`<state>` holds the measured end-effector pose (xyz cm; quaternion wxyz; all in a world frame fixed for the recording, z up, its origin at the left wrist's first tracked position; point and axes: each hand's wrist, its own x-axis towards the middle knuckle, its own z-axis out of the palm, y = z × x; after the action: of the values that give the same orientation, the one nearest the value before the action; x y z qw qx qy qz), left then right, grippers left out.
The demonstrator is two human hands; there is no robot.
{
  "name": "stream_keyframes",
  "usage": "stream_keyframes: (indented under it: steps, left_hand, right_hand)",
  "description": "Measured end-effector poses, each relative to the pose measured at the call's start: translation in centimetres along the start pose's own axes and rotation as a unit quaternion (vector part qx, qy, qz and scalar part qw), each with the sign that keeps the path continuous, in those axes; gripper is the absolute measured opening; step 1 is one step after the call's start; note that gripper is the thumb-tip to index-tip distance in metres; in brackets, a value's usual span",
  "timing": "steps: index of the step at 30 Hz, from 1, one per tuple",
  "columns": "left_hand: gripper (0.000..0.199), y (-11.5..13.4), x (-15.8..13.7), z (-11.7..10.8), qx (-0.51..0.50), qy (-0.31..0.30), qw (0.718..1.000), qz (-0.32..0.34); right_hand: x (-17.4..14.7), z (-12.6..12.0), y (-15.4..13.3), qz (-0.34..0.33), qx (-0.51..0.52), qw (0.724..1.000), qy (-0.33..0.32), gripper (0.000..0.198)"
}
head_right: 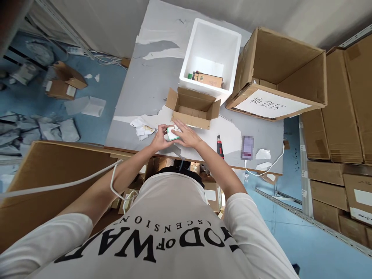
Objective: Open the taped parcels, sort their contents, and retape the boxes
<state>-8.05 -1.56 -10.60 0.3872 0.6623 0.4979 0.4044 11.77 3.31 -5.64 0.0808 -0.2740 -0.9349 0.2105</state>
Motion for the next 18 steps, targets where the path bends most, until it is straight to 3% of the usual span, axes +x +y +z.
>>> stream_keyframes:
  steps: [5, 9, 12, 15, 18]
  left_hand:
    - [0.084, 0.2, 0.8, -1.0, -0.024, -0.075, 0.997, 0.008]
    - [0.095, -0.1, 1.4, -1.3, 0.020, -0.051, 0.998, -0.008]
    - [0.102, -0.3, 0.9, -1.6, 0.061, -0.042, 0.997, -0.030]
    - [0.100, -0.8, -0.3, -2.1, 0.090, -0.045, 0.993, -0.060]
    - [0.096, -1.6, -1.6, -2.5, 0.097, -0.044, 0.989, -0.097]
  right_hand:
    - [-1.2, 0.3, 0.6, -0.007, -0.024, 1.000, -0.012, 0.051]
    - [-1.4, 0.9, 0.4, 0.032, -0.047, 0.998, 0.010, 0.049]
    - [-2.1, 0.1, 0.1, 0.048, -0.050, 0.997, 0.032, 0.047]
    - [-4.6, -3.8, -0.2, 0.081, -0.045, 0.990, 0.105, 0.050]
    - [-8.5, -11.7, -0.2, 0.155, -0.066, 0.958, 0.233, 0.059]
